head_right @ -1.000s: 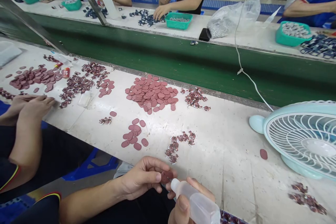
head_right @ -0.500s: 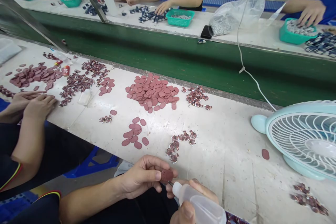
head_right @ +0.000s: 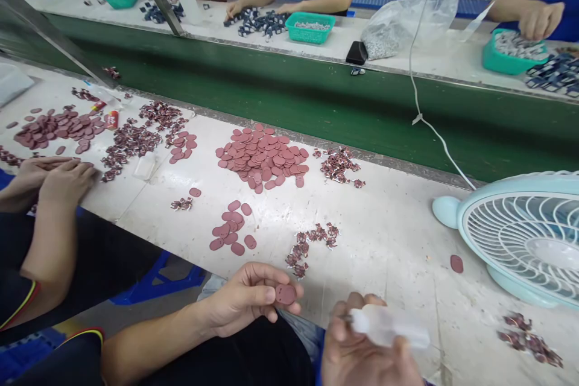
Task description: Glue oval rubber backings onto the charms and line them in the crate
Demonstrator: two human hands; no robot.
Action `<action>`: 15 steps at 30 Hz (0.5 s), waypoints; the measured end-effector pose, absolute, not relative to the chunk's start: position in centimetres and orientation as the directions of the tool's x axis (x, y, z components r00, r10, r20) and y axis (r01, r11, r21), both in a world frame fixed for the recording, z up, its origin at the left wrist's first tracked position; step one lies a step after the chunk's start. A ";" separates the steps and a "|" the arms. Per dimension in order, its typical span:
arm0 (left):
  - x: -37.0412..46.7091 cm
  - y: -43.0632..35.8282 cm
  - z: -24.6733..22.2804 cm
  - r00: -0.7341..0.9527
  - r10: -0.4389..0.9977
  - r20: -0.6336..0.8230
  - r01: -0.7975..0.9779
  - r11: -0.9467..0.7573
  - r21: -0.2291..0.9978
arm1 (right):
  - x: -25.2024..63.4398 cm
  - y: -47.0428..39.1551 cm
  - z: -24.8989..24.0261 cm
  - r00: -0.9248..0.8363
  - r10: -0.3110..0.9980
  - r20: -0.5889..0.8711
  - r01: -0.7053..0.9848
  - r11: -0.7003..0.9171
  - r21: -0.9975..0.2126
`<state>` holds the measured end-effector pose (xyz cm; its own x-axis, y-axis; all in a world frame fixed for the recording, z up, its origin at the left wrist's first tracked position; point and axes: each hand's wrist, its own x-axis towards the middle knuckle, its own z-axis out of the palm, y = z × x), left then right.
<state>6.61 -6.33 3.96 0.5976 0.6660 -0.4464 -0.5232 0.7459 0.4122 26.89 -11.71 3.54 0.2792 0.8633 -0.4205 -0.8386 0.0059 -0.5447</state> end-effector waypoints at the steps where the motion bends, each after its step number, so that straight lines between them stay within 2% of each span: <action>1: 6.5 -6.2 4.0 0.597 0.669 -0.443 -0.523 0.743 0.418 | 28.3 -11.5 2.7 0.177 0.859 -0.480 -0.968 0.063 -0.245; 2: 6.4 -6.1 3.9 0.593 0.674 -0.441 -0.525 0.739 0.423 | 29.6 -11.1 1.8 0.077 0.870 -0.486 -0.988 0.132 0.081; 3: 6.2 -6.0 3.8 0.586 0.678 -0.443 -0.525 0.735 0.430 | 30.6 -10.7 0.8 -0.008 0.903 -0.429 -0.918 0.163 0.361; 4: 6.0 -5.9 3.8 0.576 0.683 -0.449 -0.524 0.731 0.438 | 31.4 -10.4 0.0 -0.070 0.938 -0.339 -0.827 0.136 0.546; 6: 5.5 -5.7 3.6 0.545 0.696 -0.468 -0.524 0.718 0.458 | 32.1 -10.1 -1.3 -0.112 0.977 -0.181 -0.713 0.048 0.700; 7: 5.1 -5.5 3.5 0.526 0.704 -0.477 -0.524 0.710 0.471 | 32.0 -10.2 -1.5 -0.108 0.982 -0.157 -0.730 0.029 0.683; 8: 4.7 -5.4 3.5 0.507 0.714 -0.484 -0.524 0.700 0.485 | 31.7 -10.4 -1.5 -0.090 0.977 -0.191 -0.828 0.033 0.560; 9: 4.3 -5.2 3.5 0.487 0.724 -0.489 -0.525 0.690 0.498 | 31.1 -10.8 -1.3 -0.057 0.966 -0.251 -0.937 0.035 0.348; 10: 3.9 -5.1 3.5 0.470 0.732 -0.493 -0.526 0.681 0.509 | 30.4 -11.1 -0.9 0.003 0.951 -0.310 -0.997 0.028 0.077; 11: 3.5 -5.0 3.5 0.457 0.737 -0.498 -0.526 0.675 0.518 | 29.5 -11.4 -0.5 0.085 0.929 -0.360 -0.970 -0.006 -0.244; 12: 3.2 -4.9 3.5 0.446 0.739 -0.504 -0.524 0.673 0.523 | 28.5 -11.4 -0.1 0.170 0.908 -0.382 -0.824 -0.081 -0.560; 13: 2.9 -4.9 3.5 0.439 0.739 -0.511 -0.522 0.672 0.524 | 27.5 -11.3 0.3 0.233 0.902 -0.364 -0.576 -0.173 -0.799; 14: 2.7 -4.8 3.5 0.434 0.737 -0.518 -0.520 0.675 0.524 | 26.5 -11.0 0.7 0.251 0.911 -0.328 -0.287 -0.253 -0.924; 15: 2.7 -4.8 3.5 0.433 0.734 -0.524 -0.519 0.678 0.521 | 25.7 -10.4 0.9 0.248 0.920 -0.302 0.021 -0.317 -0.948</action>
<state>2.65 -4.80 3.55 0.4326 0.7336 -0.5241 -0.5191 0.6780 0.5205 25.72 -10.45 0.88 0.2485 0.9205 -0.3016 0.0213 -0.3165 -0.9483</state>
